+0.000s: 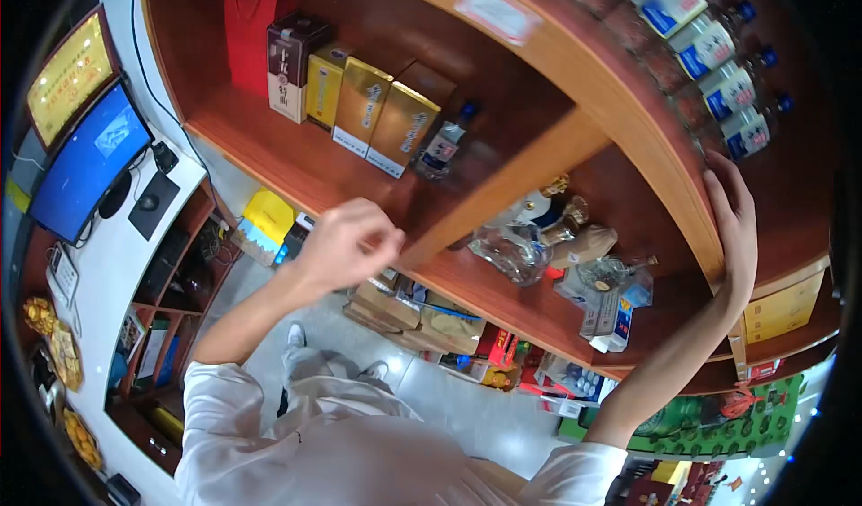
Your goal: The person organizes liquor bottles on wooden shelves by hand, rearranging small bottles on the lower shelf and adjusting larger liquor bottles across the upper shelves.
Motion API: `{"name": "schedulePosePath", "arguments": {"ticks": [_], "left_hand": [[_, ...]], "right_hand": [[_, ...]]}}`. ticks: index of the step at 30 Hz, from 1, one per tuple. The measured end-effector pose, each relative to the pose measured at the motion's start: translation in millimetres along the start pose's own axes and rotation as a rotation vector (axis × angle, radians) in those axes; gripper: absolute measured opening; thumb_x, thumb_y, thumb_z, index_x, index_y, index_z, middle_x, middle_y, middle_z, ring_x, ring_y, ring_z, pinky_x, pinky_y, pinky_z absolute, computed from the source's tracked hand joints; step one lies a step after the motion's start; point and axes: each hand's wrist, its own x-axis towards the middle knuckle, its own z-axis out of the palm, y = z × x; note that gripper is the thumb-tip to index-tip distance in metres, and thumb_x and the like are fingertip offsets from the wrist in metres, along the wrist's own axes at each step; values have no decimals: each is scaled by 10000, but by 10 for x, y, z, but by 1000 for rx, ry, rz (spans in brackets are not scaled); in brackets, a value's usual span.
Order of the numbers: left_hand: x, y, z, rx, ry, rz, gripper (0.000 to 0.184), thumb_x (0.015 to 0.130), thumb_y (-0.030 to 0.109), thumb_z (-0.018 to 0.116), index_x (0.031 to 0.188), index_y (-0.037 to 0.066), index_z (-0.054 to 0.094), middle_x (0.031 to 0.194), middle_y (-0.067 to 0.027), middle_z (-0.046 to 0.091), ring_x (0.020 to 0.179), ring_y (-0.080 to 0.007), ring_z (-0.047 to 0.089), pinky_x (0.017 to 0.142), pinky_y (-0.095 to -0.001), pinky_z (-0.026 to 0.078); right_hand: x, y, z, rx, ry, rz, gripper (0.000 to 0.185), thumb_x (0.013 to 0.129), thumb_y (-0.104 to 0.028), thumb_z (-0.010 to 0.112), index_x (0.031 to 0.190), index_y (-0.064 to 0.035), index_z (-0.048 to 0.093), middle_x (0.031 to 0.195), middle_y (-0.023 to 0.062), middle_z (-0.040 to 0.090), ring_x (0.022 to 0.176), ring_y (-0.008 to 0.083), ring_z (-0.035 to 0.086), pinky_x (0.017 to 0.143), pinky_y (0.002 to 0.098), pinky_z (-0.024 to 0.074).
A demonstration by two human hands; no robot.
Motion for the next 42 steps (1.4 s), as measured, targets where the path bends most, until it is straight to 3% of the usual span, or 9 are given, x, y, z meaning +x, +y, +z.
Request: {"name": "schedulePosePath", "arguments": {"ticks": [4, 8, 13, 17, 22, 25, 30, 37, 42], "left_hand": [[-78, -704, -220, -40, -81, -318, 157, 849, 147, 714, 878, -2, 676, 882, -161, 677, 823, -366, 661, 747, -434, 543], [424, -982, -161, -92, -66, -111, 215, 849, 125, 699, 1029, 8, 682, 991, -172, 668, 842, -368, 669, 761, -437, 550], [1320, -878, 124, -101, -299, -288, 332, 900, 199, 694, 1105, -57, 639, 1012, -243, 726, 938, -445, 685, 837, -491, 545], [1712, -927, 641, -16, -508, -316, 867, 883, 137, 652, 1600, 19, 179, 1017, -279, 714, 758, -346, 733, 768, -442, 582], [1950, -818, 824, -60, -533, -450, 678, 872, 37, 628, 1492, -17, 361, 1077, -318, 686, 861, -370, 751, 853, -483, 594], [1998, -1223, 1119, 353, -455, -150, 566, 871, 37, 653, 1386, -60, 439, 1126, -346, 662, 1023, -443, 702, 904, -502, 574], [1998, -1026, 1052, 349, -460, -371, 587, 862, 5, 655, 1390, -89, 419, 1210, -365, 617, 1161, -527, 590, 938, -528, 547], [1653, -990, 902, 326, -266, -128, 576, 936, 102, 638, 1432, -71, 401, 1044, -357, 634, 964, -503, 658, 831, -537, 565], [1557, -927, 775, 130, -305, -375, 610, 920, 224, 733, 1411, -42, 486, 1108, -280, 648, 945, -417, 680, 846, -481, 557]], "right_hand": [[79, 112, -38, -29, -51, 65, 412, 1034, -278, 565, 1318, 17, 608, 1286, 134, 654, 1212, 209, 574, 1082, 317, 393], [125, 204, -96, -89, -79, 99, 372, 1047, -232, 546, 1315, 20, 606, 1251, 107, 651, 1189, 181, 570, 1052, 295, 414], [85, 57, -58, -56, -53, 141, 391, 1007, -267, 612, 1265, 26, 634, 1200, 112, 681, 1138, 177, 598, 1022, 317, 449], [61, 46, -61, -2, 9, 192, 430, 959, -298, 686, 1240, 27, 650, 1167, 124, 699, 1085, 183, 632, 983, 326, 485], [46, 98, -57, -1, 54, 206, 536, 904, -387, 726, 1241, 25, 671, 1223, 193, 701, 1146, 290, 660, 1017, 369, 489], [18, 74, -70, -29, 74, 205, 532, 898, -400, 724, 1212, 28, 685, 1203, 199, 710, 1135, 294, 667, 1006, 373, 492], [47, 100, -44, 72, 42, 192, 444, 939, -310, 701, 1216, 34, 656, 1143, 155, 720, 1076, 216, 667, 957, 341, 505], [70, 64, -63, 43, -7, 191, 417, 954, -303, 681, 1211, 23, 651, 1096, 119, 703, 1022, 186, 647, 924, 319, 488], [78, 114, -60, 38, -4, 155, 418, 955, -310, 679, 1207, 23, 656, 1095, 120, 708, 1019, 193, 653, 926, 323, 489]]}}
